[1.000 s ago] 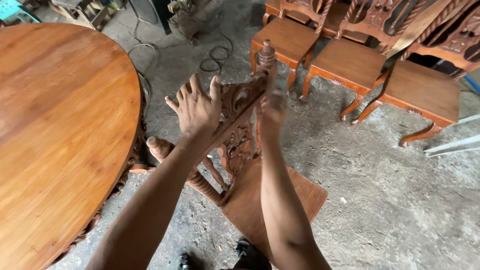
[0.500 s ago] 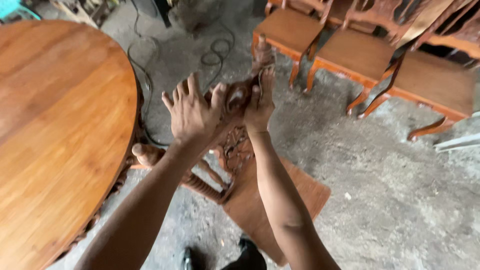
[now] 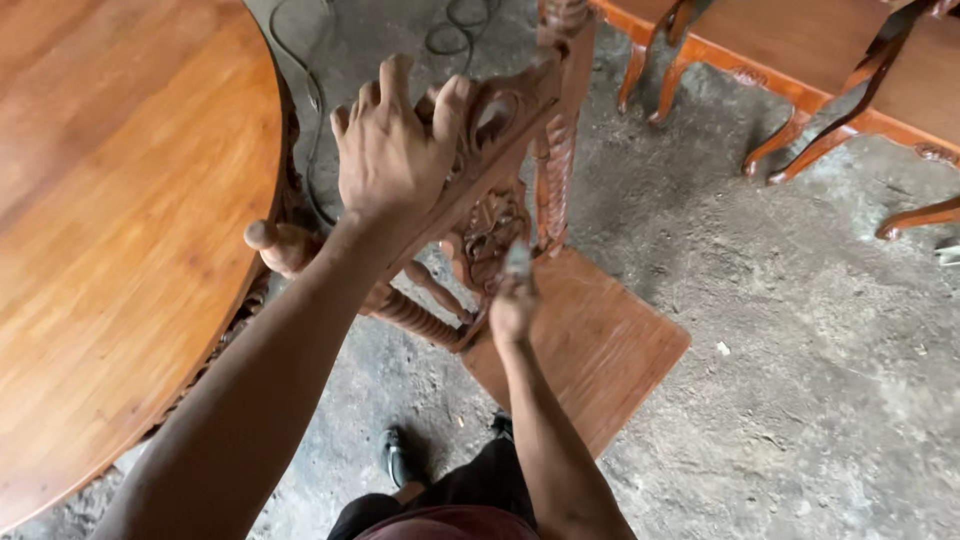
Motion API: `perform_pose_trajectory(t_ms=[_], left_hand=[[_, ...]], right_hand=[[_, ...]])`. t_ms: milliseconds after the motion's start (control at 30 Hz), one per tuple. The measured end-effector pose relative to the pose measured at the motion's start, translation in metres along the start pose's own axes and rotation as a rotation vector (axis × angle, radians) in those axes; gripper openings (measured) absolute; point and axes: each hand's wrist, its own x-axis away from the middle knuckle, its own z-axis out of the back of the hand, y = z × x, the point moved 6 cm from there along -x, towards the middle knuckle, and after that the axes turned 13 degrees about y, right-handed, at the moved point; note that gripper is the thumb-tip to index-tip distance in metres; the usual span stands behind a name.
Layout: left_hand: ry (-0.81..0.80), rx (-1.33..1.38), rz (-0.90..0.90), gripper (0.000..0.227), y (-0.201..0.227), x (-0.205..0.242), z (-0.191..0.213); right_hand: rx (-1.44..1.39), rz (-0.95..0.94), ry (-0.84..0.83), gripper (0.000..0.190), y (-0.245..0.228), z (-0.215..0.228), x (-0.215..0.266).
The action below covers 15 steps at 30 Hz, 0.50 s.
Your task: The person sands a wooden chair using a sanding block. They work on the seat, backrest, and legs, moving around the chair to reach different areas. The person flips the chair over to sand the underside and continues smoothing the carved details.
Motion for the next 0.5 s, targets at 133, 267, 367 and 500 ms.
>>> perform_pose_trajectory(t_ms=[133,267,367,500], left_hand=[[0.009,0.001,-0.01,0.068,-0.005,0.002,-0.006],[0.035,0.022,-0.036,0.067,-0.007,0.002,-0.004],[0.045,0.024,-0.051,0.066,-0.002,0.002,-0.007],[0.024,0.023,-0.048,0.063,-0.002,0.005,-0.006]], right_hand=[[-0.166,-0.5,0.191,0.042,0.045,-0.007,-0.036],[0.036,0.12,0.159,0.042,-0.014,-0.054,0.034],[0.254,0.104,-0.1,0.045,-0.003,-0.007,0.091],[-0.08,-0.04,0.069,0.041,0.008,0.023,0.04]])
